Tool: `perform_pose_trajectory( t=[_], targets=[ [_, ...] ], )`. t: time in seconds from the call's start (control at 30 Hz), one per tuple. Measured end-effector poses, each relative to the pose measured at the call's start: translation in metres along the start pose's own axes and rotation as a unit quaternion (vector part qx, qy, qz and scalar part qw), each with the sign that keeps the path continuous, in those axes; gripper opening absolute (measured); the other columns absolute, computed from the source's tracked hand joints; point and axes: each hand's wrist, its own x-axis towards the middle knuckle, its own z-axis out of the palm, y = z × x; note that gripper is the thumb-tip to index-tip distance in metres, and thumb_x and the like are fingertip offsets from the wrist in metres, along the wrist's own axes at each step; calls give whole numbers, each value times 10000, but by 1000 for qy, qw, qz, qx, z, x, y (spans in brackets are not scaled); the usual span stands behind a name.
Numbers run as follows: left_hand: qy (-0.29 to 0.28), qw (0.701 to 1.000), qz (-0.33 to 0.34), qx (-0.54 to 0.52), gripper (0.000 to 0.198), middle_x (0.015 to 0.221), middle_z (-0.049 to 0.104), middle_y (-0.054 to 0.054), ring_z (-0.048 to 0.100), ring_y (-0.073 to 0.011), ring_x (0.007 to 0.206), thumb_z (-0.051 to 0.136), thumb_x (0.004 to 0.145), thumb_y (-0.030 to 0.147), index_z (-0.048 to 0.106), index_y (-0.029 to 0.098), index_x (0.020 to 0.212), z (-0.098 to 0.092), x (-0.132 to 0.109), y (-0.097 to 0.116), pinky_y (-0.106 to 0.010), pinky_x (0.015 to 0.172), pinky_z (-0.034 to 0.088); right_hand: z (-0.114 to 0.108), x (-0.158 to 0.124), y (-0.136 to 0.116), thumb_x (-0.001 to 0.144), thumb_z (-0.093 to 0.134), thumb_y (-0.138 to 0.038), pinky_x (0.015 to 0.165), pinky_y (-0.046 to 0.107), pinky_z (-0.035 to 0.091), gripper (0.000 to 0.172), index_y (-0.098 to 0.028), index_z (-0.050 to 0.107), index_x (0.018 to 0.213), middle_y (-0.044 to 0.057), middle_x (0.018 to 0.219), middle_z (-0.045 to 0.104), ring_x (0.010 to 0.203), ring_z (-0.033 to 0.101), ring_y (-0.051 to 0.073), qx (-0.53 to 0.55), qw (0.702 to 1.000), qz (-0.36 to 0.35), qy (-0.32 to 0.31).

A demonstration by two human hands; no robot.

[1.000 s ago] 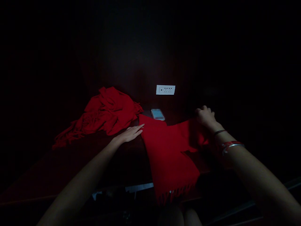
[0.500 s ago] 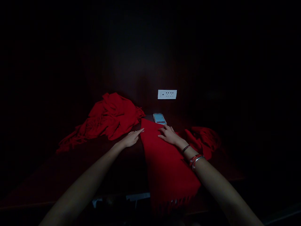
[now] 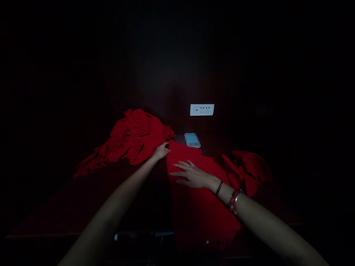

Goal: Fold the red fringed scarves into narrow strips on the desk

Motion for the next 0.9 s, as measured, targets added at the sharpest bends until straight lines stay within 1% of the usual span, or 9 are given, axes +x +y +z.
perform_pose_trajectory(
  t=[0.1,0.23,0.33,0.4,0.5,0.57,0.73,0.83,0.9],
  targets=[
    [8,999,-6,-34,396,615,558,15,518,-117,578,505,613,67,533,130,1003,4,17,5,-215,574,405,-2,-1,-3,787,286,-488,937,485,10,424,-375,305,1195,-20,1344,123,1210,45,239,12,999,-22,-27],
    [29,997,5,-70,315,738,575,-8,514,-115,690,460,629,43,590,138,899,3,26,13,-204,640,393,-3,-3,-6,793,276,-481,923,510,-19,406,-401,293,1191,-45,1350,84,1209,-3,262,24,998,-48,-44],
    [7,995,-3,-95,274,773,592,-23,519,-125,733,462,620,30,623,134,816,2,24,13,-215,688,388,-2,-4,-6,797,261,-481,908,537,-18,404,-411,274,1195,-46,1346,104,1206,-7,274,27,997,-63,-45],
    [-26,993,-17,-118,254,742,605,-28,534,-124,694,455,639,46,626,130,808,1,20,12,-223,663,404,-1,-5,-6,799,256,-480,902,546,-17,407,-409,265,1199,-46,1342,128,1206,-3,275,28,996,-68,-42],
    [-76,984,-34,-155,218,694,617,-36,552,-122,621,442,701,132,618,117,830,-2,17,12,-230,592,429,-1,-5,-7,798,261,-479,907,542,-9,420,-390,263,1209,-37,1336,160,1206,10,271,26,997,-70,-36],
    [-90,980,-35,-175,233,732,623,-53,562,-126,629,467,695,146,600,98,880,-5,20,16,-234,591,437,-1,-6,-7,798,266,-473,919,525,-1,445,-356,248,1227,-21,1330,184,1208,23,261,23,997,-67,-29],
    [-53,975,10,-216,498,1054,540,-67,535,-132,869,430,668,42,411,146,1154,-5,37,32,-243,750,406,0,-12,-8,798,265,-467,945,481,7,490,-297,215,1254,0,1318,223,1212,27,230,14,996,-85,-15],
    [-36,983,69,-168,508,1195,426,-51,434,-145,1033,407,662,33,414,160,1154,3,45,33,-259,851,346,2,-16,-8,792,289,-461,944,482,-5,497,-295,215,1255,0,1310,244,1213,30,228,13,995,-96,-13],
    [-49,990,79,-110,467,1183,439,-57,415,-157,1053,414,658,38,464,149,1109,9,47,30,-276,876,328,3,-19,-9,793,296,-453,943,484,-2,494,-293,218,1254,1,1307,249,1212,59,228,18,995,-98,-10]
  ],
)
